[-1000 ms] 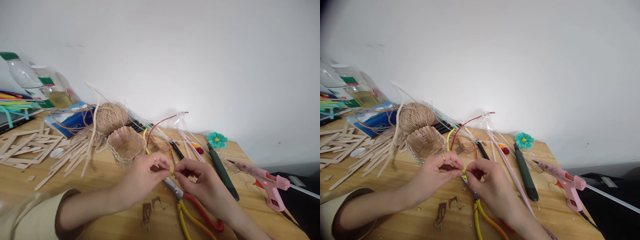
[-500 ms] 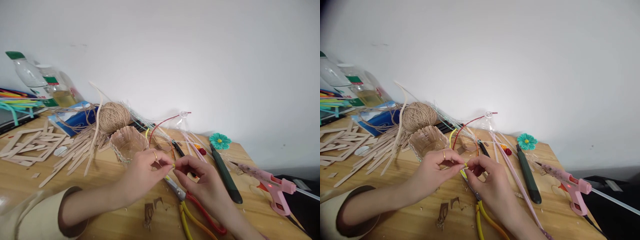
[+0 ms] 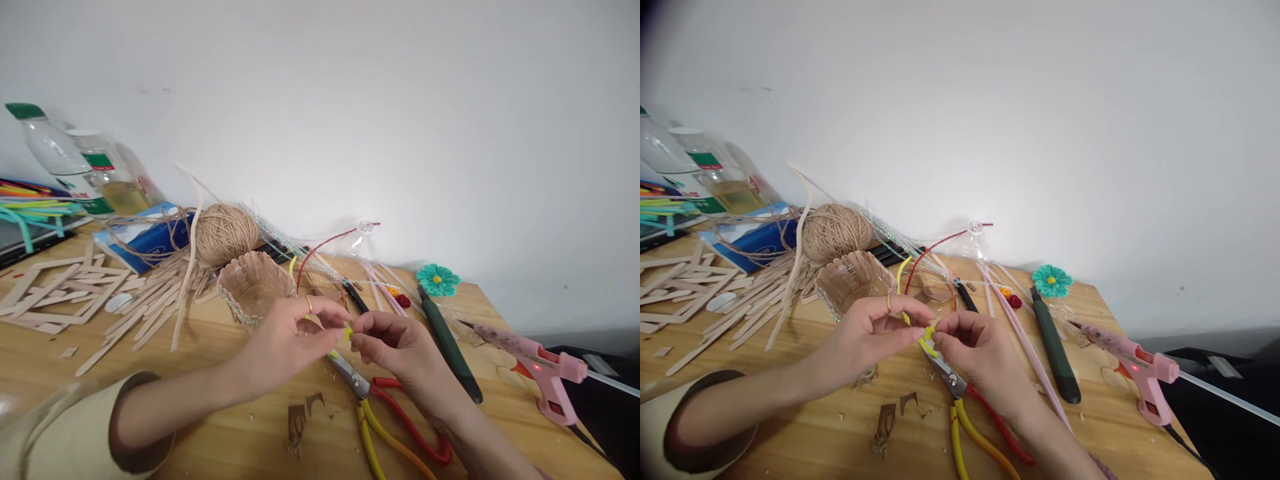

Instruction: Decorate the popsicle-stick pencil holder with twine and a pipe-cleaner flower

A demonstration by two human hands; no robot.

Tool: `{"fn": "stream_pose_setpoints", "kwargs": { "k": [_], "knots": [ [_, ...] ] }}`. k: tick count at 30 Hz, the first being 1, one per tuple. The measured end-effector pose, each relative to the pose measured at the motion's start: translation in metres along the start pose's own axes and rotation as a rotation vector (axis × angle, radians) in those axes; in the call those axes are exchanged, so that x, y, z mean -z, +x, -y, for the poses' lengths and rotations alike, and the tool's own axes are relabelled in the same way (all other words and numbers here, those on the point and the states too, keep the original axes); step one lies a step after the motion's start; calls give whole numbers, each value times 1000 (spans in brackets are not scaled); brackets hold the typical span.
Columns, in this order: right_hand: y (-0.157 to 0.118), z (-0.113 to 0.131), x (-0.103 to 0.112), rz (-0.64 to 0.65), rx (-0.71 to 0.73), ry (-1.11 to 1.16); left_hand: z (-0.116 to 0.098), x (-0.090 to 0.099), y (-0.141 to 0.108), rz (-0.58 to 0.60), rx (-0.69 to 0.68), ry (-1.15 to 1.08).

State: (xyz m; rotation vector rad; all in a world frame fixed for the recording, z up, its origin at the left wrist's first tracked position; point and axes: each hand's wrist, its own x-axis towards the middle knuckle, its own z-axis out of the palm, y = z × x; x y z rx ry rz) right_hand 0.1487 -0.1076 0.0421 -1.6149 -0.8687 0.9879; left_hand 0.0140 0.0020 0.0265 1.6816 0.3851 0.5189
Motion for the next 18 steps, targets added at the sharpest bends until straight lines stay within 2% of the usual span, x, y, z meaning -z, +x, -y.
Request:
{"fn": "stream_pose_setpoints", "kwargs": {
  "k": [5, 8, 12, 18],
  "knots": [
    [-3, 3, 2, 9, -48, 70, 1, 1, 0, -5, -138, 118],
    [-1, 1, 4, 72, -72, 68, 2, 2, 0, -31, -308, 244],
    [1, -2, 4, 89, -103, 63, 4, 3, 1, -41, -509, 358],
    [1, -2, 2, 67, -53, 23, 7, 2, 0, -88, -562, 393]
  ]
}}
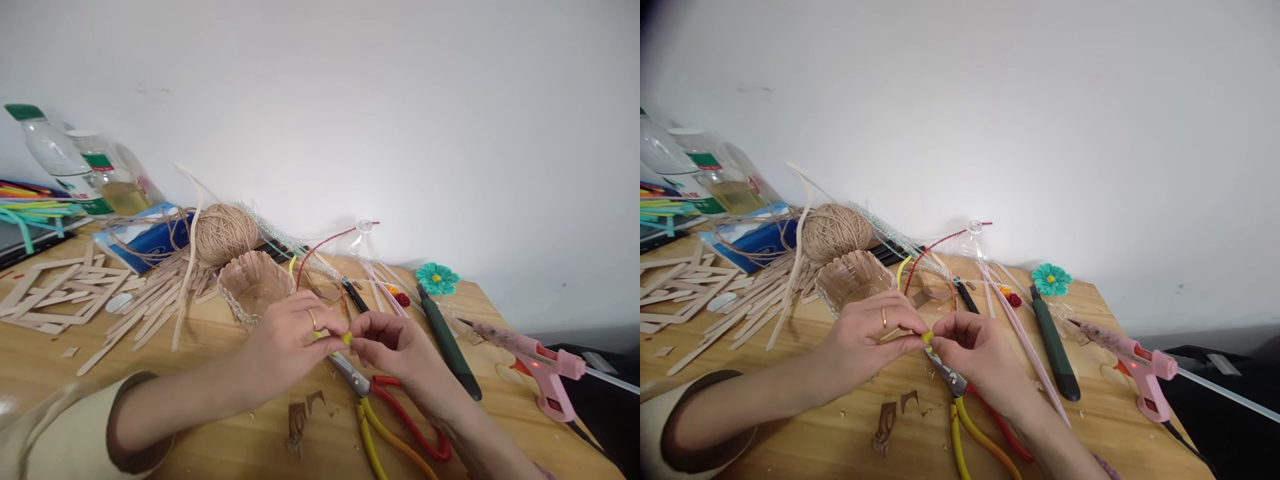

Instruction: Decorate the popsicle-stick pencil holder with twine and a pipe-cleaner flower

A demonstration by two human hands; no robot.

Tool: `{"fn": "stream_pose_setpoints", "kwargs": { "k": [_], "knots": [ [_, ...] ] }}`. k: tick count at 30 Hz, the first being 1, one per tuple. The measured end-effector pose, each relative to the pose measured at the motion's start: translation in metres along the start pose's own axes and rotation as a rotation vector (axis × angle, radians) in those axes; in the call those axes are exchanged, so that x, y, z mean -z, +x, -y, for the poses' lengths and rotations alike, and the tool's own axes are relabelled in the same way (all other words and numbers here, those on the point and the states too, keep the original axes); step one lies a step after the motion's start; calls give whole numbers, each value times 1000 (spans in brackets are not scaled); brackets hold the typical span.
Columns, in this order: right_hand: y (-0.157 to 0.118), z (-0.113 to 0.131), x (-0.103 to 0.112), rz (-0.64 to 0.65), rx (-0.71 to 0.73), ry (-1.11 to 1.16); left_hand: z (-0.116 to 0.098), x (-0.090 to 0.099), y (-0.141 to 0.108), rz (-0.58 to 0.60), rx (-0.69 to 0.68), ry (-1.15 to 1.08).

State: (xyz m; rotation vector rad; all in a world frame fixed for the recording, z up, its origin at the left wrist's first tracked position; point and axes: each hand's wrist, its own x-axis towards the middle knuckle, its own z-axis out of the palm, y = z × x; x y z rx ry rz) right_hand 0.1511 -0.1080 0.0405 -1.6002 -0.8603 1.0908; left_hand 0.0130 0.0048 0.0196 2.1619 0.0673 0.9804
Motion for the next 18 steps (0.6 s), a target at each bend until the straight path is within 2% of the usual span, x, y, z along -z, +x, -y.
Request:
{"fn": "stream_pose_setpoints", "kwargs": {
  "k": [4, 9, 18],
  "knots": [
    [0, 0, -2, -5, 23, -11, -3, 1, 1, 2, 12, 36],
    [-3, 4, -5, -49, 23, 45, -7, 2, 3, 26, 149, 76],
    [-2, 2, -3, 24, 7, 54, -5, 1, 0, 19, 46, 35]
  ]
}}
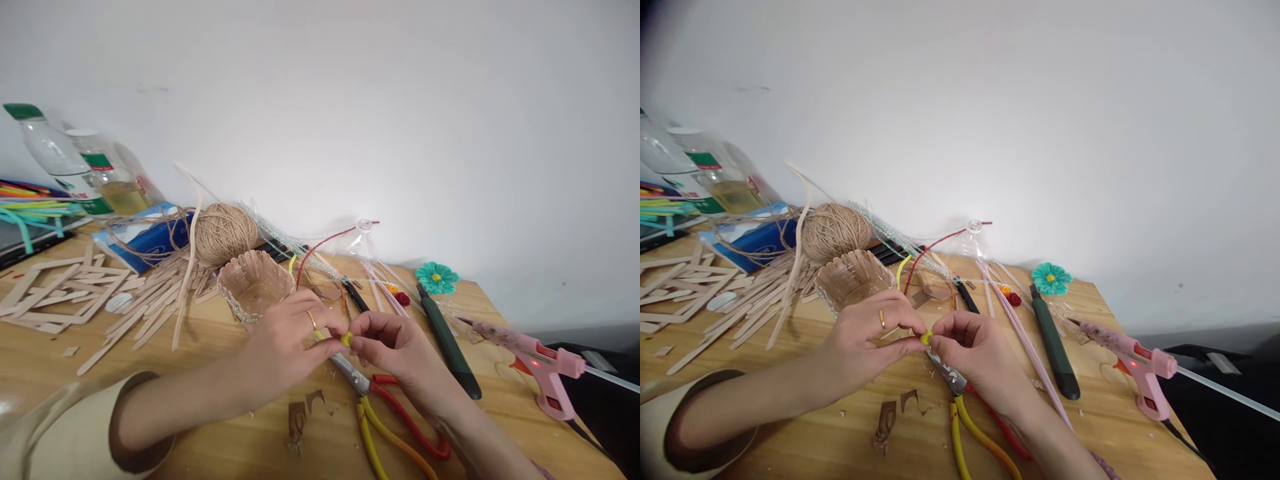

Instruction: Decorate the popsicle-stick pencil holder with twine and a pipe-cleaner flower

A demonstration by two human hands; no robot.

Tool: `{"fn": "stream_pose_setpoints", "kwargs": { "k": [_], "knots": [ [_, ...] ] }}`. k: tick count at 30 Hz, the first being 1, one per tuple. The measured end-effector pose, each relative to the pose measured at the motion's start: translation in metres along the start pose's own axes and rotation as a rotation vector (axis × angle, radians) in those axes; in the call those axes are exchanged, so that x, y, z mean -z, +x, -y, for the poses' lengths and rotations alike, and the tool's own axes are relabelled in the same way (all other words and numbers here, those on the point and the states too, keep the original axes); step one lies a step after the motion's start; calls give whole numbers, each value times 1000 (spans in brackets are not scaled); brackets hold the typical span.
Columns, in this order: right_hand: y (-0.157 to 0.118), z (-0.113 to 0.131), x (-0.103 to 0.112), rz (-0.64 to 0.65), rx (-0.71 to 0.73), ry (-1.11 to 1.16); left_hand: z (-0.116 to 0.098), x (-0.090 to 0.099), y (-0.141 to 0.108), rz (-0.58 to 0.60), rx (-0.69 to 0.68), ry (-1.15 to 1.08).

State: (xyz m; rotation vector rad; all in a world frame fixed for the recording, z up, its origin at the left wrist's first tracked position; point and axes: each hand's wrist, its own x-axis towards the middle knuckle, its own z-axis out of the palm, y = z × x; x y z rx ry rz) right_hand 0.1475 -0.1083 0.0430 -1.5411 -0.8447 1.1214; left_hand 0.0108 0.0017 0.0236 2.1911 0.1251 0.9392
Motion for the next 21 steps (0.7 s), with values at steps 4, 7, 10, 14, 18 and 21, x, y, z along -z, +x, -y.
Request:
{"fn": "stream_pose_setpoints", "kwargs": {
  "k": [4, 7, 10, 14, 18, 21],
  "knots": [
    [0, 0, 0, -13, 7, 1, 0, -1, -1, 4, 20, 4],
    [1, -1, 0, 3, 2, -7, 1, -2, -2, -1, 39, 1],
    [2, -2, 1, 2, 2, -11, 3, -2, -3, -9, 54, -8],
    [1, -2, 1, -2, 9, -45, 3, -1, -4, -8, 67, -17],
    [1, -1, 0, -19, 10, -67, 3, 0, -4, 1, 87, -31],
    [2, -2, -1, -27, 12, -39, 3, -1, -3, 25, 183, -68]
  ]
}}
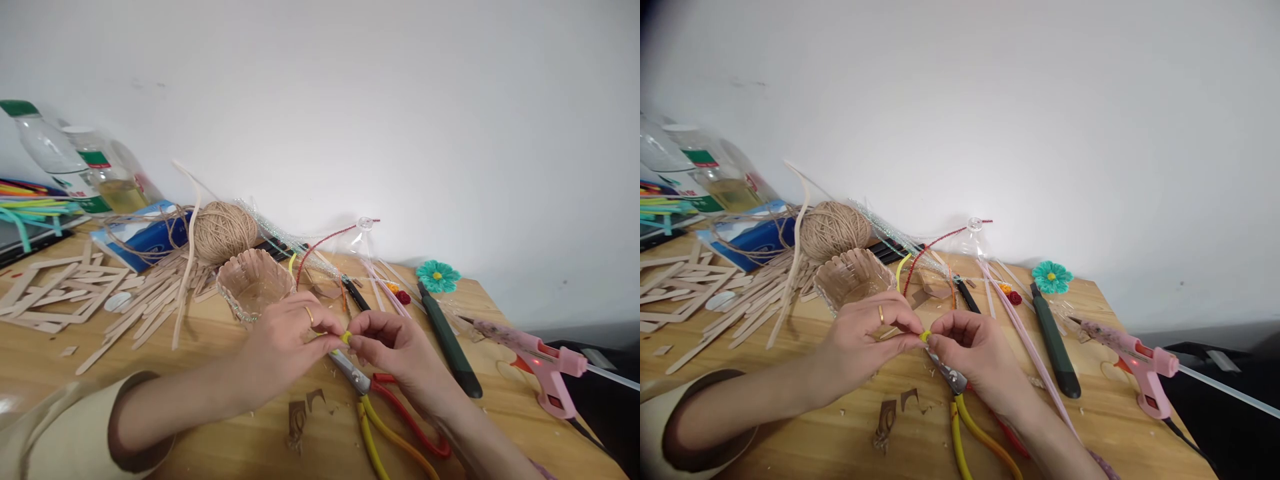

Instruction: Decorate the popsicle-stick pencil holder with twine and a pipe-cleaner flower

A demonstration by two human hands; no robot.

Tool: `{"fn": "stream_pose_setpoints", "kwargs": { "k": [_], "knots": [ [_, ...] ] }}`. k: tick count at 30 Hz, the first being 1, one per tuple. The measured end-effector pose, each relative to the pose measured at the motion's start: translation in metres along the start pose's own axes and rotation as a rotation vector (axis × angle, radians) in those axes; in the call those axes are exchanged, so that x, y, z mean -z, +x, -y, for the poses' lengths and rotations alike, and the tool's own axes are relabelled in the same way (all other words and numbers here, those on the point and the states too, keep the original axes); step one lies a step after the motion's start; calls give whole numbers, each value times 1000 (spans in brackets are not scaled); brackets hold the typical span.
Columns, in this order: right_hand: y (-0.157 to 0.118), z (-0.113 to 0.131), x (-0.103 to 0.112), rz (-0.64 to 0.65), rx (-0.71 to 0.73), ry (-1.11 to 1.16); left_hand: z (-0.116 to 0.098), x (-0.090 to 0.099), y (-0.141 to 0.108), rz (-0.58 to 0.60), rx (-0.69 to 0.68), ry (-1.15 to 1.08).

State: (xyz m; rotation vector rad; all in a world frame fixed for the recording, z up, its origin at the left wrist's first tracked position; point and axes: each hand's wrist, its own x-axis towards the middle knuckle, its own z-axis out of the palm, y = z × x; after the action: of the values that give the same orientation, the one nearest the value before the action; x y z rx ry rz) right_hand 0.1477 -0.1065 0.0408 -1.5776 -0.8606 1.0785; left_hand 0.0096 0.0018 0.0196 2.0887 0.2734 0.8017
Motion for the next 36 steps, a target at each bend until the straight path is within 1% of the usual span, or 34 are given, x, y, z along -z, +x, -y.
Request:
{"fn": "stream_pose_setpoints", "kwargs": {
  "k": [3, 5, 9, 14, 18, 22, 27, 31, 34, 36],
  "knots": [
    [1, -2, 0, -36, 26, 40, -2, -2, 2, 34, 206, -100],
    [1, -4, 0, -76, 47, 41, -4, -2, 4, 36, 304, -197],
    [1, -6, 0, -129, 78, -16, -7, -1, 8, 47, 387, -371],
    [1, -8, 0, -125, 120, -77, -6, 0, 10, 44, 448, -392],
    [-1, -4, -1, -141, 143, -91, -5, 0, 10, 49, 435, -397],
    [-4, 1, -3, -130, 119, -82, -6, 1, 12, 54, 423, -366],
    [-5, 5, -5, -88, 76, -85, -7, 4, 12, 125, 430, -316],
    [-7, 5, -7, -58, 91, -152, -5, 5, 10, 165, 408, -280],
    [-8, 3, -8, -18, 83, -203, -3, 6, 10, 217, 375, -227],
    [-8, 2, -8, -1, 75, -219, -3, 7, 11, 250, 377, -226]
  ]
}}
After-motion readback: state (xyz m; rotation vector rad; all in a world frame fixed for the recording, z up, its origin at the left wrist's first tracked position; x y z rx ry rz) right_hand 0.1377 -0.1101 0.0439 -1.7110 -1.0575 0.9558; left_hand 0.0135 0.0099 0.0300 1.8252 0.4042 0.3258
